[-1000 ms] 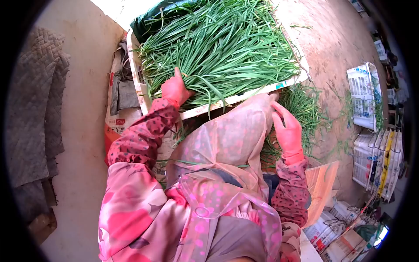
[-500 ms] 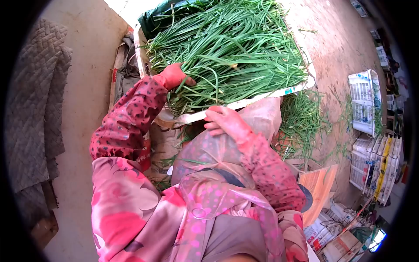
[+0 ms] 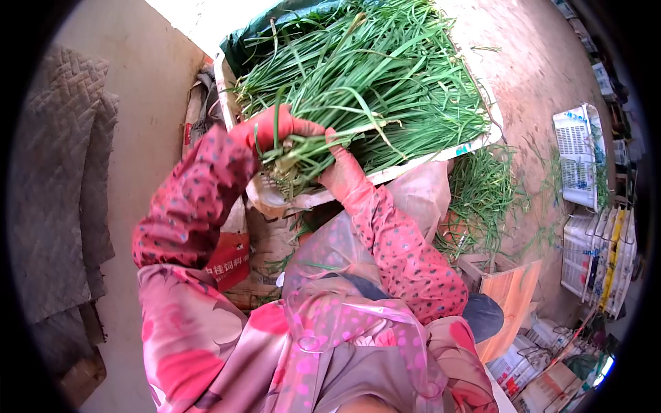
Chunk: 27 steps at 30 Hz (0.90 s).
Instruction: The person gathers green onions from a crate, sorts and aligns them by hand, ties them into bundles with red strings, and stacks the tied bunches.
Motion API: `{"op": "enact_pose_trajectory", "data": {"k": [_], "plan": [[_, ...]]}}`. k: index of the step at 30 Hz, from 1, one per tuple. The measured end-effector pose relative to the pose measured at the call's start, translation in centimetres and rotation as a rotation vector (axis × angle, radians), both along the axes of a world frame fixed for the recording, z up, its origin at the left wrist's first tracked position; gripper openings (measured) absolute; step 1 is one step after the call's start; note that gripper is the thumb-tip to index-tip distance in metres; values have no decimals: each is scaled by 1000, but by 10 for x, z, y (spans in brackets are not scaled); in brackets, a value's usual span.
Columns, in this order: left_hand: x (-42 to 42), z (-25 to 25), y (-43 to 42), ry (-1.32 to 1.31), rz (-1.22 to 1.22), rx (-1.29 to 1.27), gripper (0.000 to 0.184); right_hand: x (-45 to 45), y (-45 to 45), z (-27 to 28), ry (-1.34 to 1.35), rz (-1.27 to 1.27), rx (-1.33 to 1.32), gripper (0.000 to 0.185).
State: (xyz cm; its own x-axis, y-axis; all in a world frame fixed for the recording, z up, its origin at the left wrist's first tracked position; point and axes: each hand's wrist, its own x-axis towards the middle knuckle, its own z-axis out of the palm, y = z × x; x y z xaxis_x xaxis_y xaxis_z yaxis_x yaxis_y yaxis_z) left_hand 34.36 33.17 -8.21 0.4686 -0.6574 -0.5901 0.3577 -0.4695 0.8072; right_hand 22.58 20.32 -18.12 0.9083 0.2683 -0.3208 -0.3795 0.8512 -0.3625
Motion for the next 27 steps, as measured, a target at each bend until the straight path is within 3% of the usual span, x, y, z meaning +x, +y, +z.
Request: {"op": "enact_pose_trajectory", "data": {"k": [1,2,3,5,8,10,12,15,18,21,23,24,27], "plan": [[-16,14,-6,10,44,-23,37,-3,1,8,112,-96,-51,59],[-26,14,-6,104,119,-216,46,-3,0,0,94,-119,-59,58],[-31,11,-4,130,137,-226,50,-2,0,3,77,-137,-67,56],[-51,1,-9,141,289,-288,50,-10,-8,6,38,-184,-117,43],[-64,2,-15,137,352,-345,48,-19,-16,20,165,-149,-36,39],[-73,11,-24,92,408,-350,48,-25,-27,28,117,-176,-123,35],[-89,50,-38,63,467,-405,49,-33,-48,61,118,-86,-117,30],[-106,70,-55,43,512,-558,48,-46,-59,120,-17,-337,-319,30],[-110,46,-67,84,491,-529,47,-55,-70,117,-103,-411,-391,26],[-107,9,-65,149,409,-445,33,-66,-69,81,76,-343,-354,24],[-111,-3,-61,403,469,-395,26,-68,-71,47,211,-226,-272,23],[-108,-8,-57,398,382,-392,25,-67,-74,42,234,-142,-224,21],[-106,-17,-48,401,466,-361,27,-71,-74,31,261,-227,-361,23]]}}
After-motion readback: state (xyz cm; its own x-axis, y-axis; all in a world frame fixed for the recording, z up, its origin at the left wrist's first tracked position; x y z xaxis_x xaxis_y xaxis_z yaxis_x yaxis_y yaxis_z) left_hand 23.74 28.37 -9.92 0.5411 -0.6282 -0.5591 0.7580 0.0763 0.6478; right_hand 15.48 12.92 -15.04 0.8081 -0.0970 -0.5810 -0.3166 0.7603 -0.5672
